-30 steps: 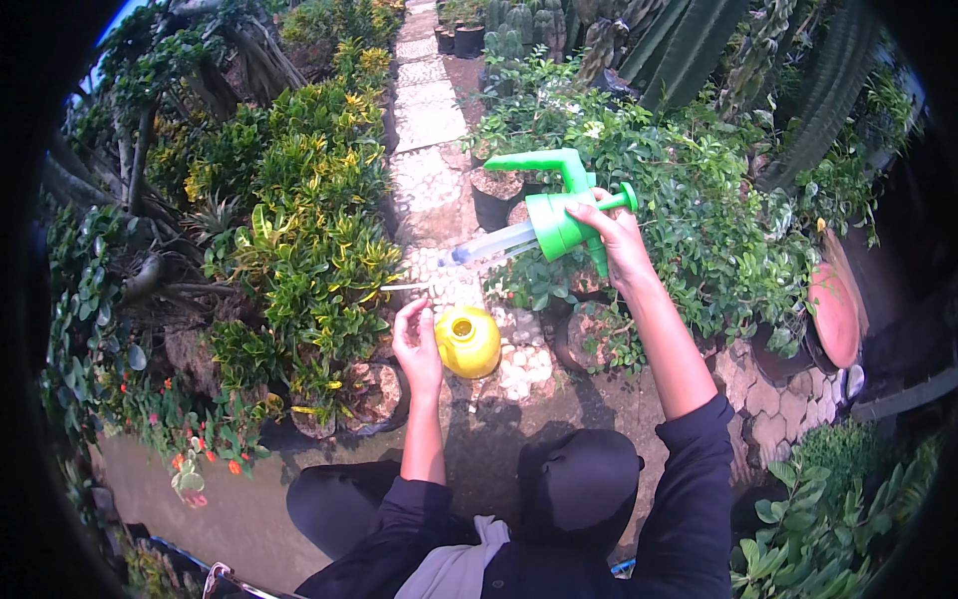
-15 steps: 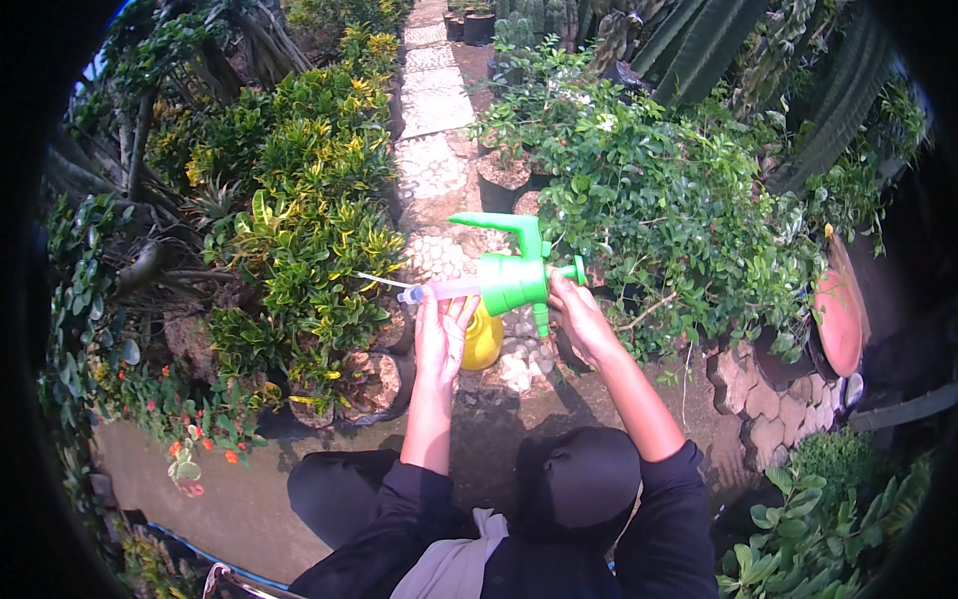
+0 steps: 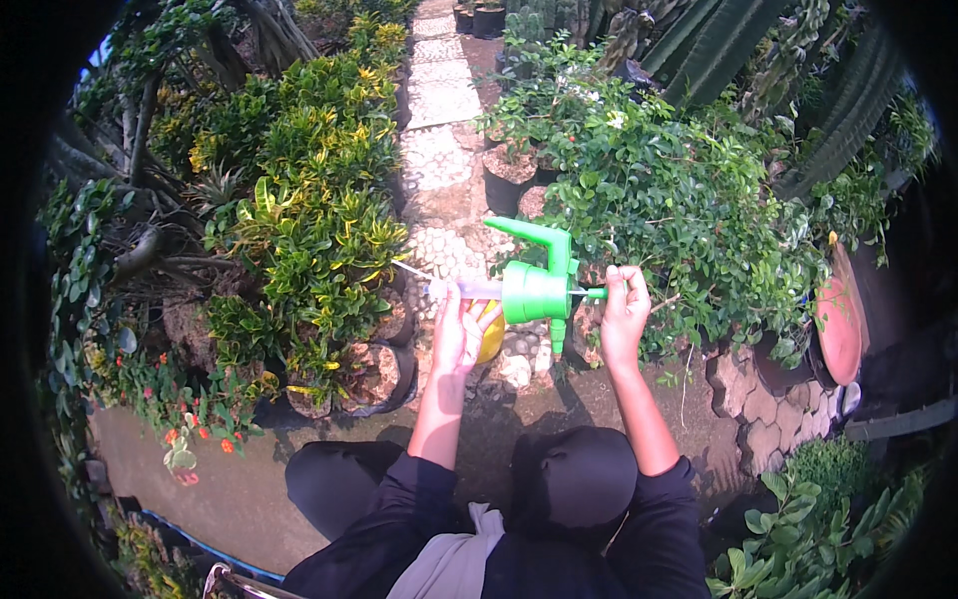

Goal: The person assembles a yellow garden sprayer by attaching the green pump head to the bottle, inserting the pump rod, and tightening the assembly. The person then pumps the handle to pressurize the sprayer.

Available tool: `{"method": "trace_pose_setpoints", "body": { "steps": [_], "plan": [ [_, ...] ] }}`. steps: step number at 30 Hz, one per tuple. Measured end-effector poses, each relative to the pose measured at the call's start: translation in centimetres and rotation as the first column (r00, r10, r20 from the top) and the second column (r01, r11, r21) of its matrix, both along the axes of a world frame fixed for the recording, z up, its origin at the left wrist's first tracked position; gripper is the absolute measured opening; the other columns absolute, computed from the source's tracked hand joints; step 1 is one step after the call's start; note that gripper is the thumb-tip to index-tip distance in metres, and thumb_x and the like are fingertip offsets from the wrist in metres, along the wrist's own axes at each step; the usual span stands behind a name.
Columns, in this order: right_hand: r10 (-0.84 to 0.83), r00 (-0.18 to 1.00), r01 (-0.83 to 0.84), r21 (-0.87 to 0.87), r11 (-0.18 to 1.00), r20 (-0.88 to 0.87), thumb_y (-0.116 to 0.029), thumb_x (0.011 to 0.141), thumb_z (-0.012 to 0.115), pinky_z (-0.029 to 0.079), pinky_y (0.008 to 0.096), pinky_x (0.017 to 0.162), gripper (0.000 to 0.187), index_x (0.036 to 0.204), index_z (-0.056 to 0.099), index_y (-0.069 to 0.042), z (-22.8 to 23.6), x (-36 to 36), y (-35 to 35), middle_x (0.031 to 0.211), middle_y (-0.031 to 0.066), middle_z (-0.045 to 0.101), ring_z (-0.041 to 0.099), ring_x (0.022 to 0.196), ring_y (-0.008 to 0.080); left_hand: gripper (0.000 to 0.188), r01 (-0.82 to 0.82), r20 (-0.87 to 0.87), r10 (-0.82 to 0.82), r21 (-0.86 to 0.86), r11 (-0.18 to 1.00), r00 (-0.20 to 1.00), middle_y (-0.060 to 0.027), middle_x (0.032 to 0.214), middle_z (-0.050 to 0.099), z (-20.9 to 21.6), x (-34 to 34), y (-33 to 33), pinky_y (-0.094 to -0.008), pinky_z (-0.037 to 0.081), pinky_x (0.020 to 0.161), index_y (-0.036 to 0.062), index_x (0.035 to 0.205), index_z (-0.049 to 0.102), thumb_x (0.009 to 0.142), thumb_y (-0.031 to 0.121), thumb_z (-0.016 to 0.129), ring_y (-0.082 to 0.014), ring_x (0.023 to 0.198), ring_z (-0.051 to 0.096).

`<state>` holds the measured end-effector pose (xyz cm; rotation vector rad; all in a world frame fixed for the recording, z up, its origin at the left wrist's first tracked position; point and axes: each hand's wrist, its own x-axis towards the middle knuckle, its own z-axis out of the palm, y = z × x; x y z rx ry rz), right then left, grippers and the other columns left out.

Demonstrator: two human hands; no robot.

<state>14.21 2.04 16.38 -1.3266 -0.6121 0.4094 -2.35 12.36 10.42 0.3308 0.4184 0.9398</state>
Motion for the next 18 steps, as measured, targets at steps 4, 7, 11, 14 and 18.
{"method": "trace_pose_setpoints", "body": {
  "steps": [4,7,11,14,18],
  "plan": [
    [-0.158,0.986,0.161,0.059,0.985,-0.044,-0.021,0.09,0.049,0.029,0.0159,0.034,0.02,0.073,0.043,-0.013,1.0,0.2,-0.6,0.058,-0.0078,0.034,0.033,0.043,-0.0004,0.034,-0.01,0.006,0.01,0.03,0.999,1.0,-0.0105,0.107,0.053,0.0,-0.4,0.2,-0.0442,0.048,0.085,0.0032,0.113,0.044,0.092,0.031,0.043,-0.0268,0.107,0.051],
    [-0.221,0.974,0.227,0.142,0.963,-0.058,-0.018,0.09,0.046,0.018,0.0187,0.034,0.019,0.073,0.042,-0.011,1.0,1.0,-1.0,0.058,-0.0053,0.032,0.023,0.039,0.0013,0.034,-0.01,0.005,0.01,0.045,0.999,1.0,-0.0102,0.106,0.053,0.1,-0.5,0.1,-0.0439,0.049,0.085,0.0039,0.113,0.044,0.093,0.031,0.043,-0.0265,0.107,0.051],
    [-0.186,0.97,0.218,0.223,0.95,-0.156,-0.018,0.089,0.048,0.02,0.0174,0.034,0.018,0.073,0.043,-0.013,1.2,1.8,-2.0,0.059,-0.0059,0.034,0.029,0.041,0.0003,0.033,-0.015,-0.026,0.016,0.052,0.999,1.0,-0.0106,0.105,0.053,0.4,-0.2,-0.4,-0.0451,0.049,0.084,0.0049,0.113,0.043,0.093,0.031,0.043,-0.0271,0.107,0.051],
    [-0.193,0.975,0.206,0.125,0.971,-0.106,-0.018,0.09,0.045,0.021,0.0172,0.034,0.018,0.073,0.041,-0.012,1.3,0.6,-1.3,0.059,-0.0062,0.033,0.028,0.04,0.0005,0.031,0.016,-0.033,-0.015,0.017,1.0,0.999,-0.0116,0.106,0.053,0.0,0.3,-0.8,-0.0464,0.049,0.084,0.0053,0.112,0.043,0.092,0.029,0.044,-0.0284,0.105,0.052],
    [-0.094,0.99,0.102,0.072,0.992,-0.107,-0.017,0.09,0.041,0.02,0.0179,0.034,0.016,0.075,0.042,-0.012,0.7,-1.0,-0.7,0.058,-0.0067,0.03,0.027,0.039,0.0005,0.028,0.038,0.003,-0.038,0.056,0.998,0.999,-0.0137,0.107,0.053,0.6,1.7,-2.3,-0.0474,0.049,0.085,0.0056,0.11,0.043,0.092,0.028,0.044,-0.0294,0.104,0.053]
  ]
}}
